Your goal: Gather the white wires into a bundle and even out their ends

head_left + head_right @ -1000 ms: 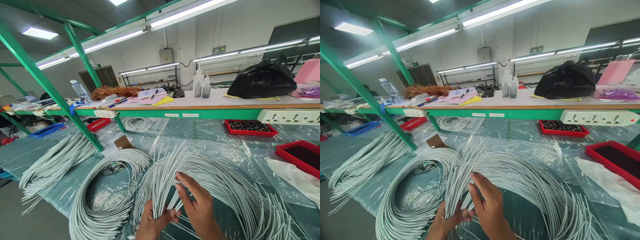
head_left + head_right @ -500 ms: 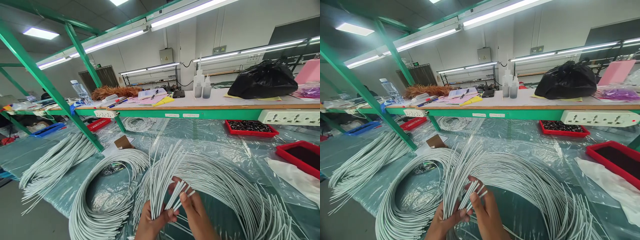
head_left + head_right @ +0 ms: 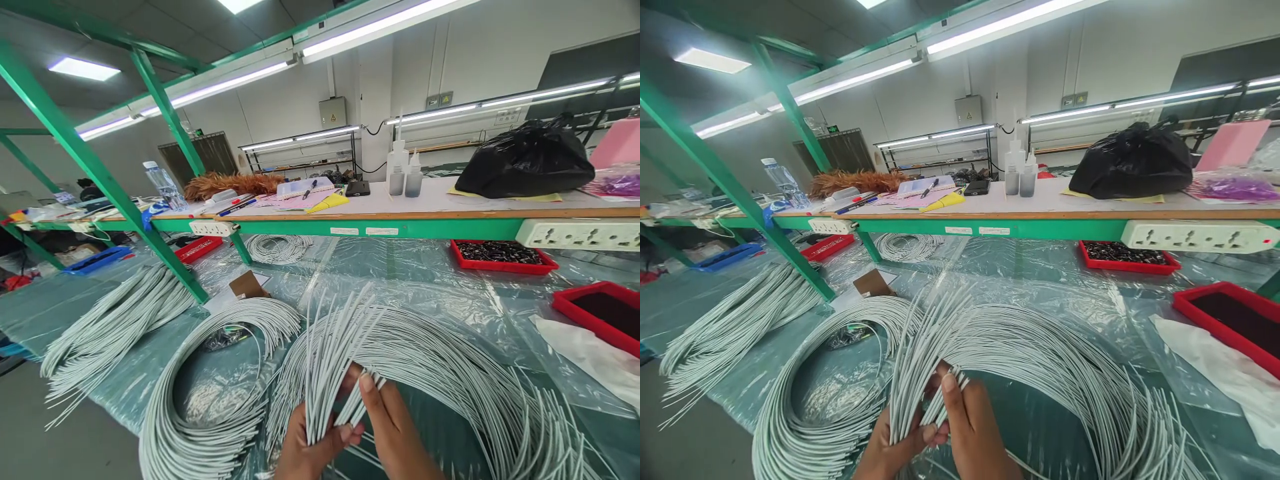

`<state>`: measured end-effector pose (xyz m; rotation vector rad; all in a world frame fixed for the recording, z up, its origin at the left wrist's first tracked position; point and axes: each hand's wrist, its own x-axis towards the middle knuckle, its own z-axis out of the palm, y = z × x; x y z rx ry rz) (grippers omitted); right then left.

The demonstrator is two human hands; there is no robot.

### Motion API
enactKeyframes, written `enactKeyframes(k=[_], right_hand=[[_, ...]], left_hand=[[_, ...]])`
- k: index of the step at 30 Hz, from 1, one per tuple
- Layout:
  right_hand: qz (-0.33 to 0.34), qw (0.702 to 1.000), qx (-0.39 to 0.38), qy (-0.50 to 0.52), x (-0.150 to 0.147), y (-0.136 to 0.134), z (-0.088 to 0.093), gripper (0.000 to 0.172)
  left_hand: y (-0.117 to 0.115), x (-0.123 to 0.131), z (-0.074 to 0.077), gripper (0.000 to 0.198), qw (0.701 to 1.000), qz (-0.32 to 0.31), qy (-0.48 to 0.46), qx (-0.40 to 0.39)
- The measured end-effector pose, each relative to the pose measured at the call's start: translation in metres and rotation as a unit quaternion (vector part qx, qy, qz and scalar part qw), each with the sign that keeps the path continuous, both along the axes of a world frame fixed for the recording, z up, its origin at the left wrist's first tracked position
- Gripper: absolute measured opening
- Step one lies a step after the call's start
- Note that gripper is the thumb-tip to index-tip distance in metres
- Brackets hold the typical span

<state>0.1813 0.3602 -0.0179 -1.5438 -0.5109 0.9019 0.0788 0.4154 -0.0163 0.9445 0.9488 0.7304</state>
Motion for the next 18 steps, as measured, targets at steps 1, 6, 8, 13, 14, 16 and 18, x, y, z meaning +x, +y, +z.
enactKeyframes(k=[1,6,8,13,14,16,18], right_hand=[[-0.001,1.000,0.002,-0.002,0.0002,0.0005,-0.0001,0.054],[0.015,0.999,0.027,-0.013,0.0024,0.0028,-0.0009,0.053],[0.019,0.999,0.033,-0.003,0.0020,0.0028,0.0008,0.053],[0.011,0.995,0.068,0.079,-0.0018,0.0015,0.0068,0.058],[0.007,0.994,0.071,0.080,-0.0024,0.0015,0.0065,0.058],[-0.005,0.997,0.063,0.054,-0.0038,0.0018,0.0036,0.055],[-0.015,0.999,0.049,0.015,-0.0061,0.0025,-0.0014,0.050]], left_hand=[[0.0003,-0.0005,-0.0008,0.037,1.000,-0.004,-0.006,0.008],[0.0014,-0.0026,-0.0067,0.042,1.000,-0.007,-0.008,0.016],[0.0019,-0.0037,-0.0085,0.040,1.000,-0.006,-0.009,0.026],[0.0021,-0.0044,-0.0051,0.042,0.998,-0.008,-0.029,0.051],[0.0017,-0.0042,-0.0041,0.043,0.998,-0.006,-0.036,0.049],[0.0007,-0.0039,-0.0034,0.044,0.998,0.003,-0.043,0.039],[-0.0002,-0.0039,-0.0047,0.045,0.999,0.016,-0.031,0.031]])
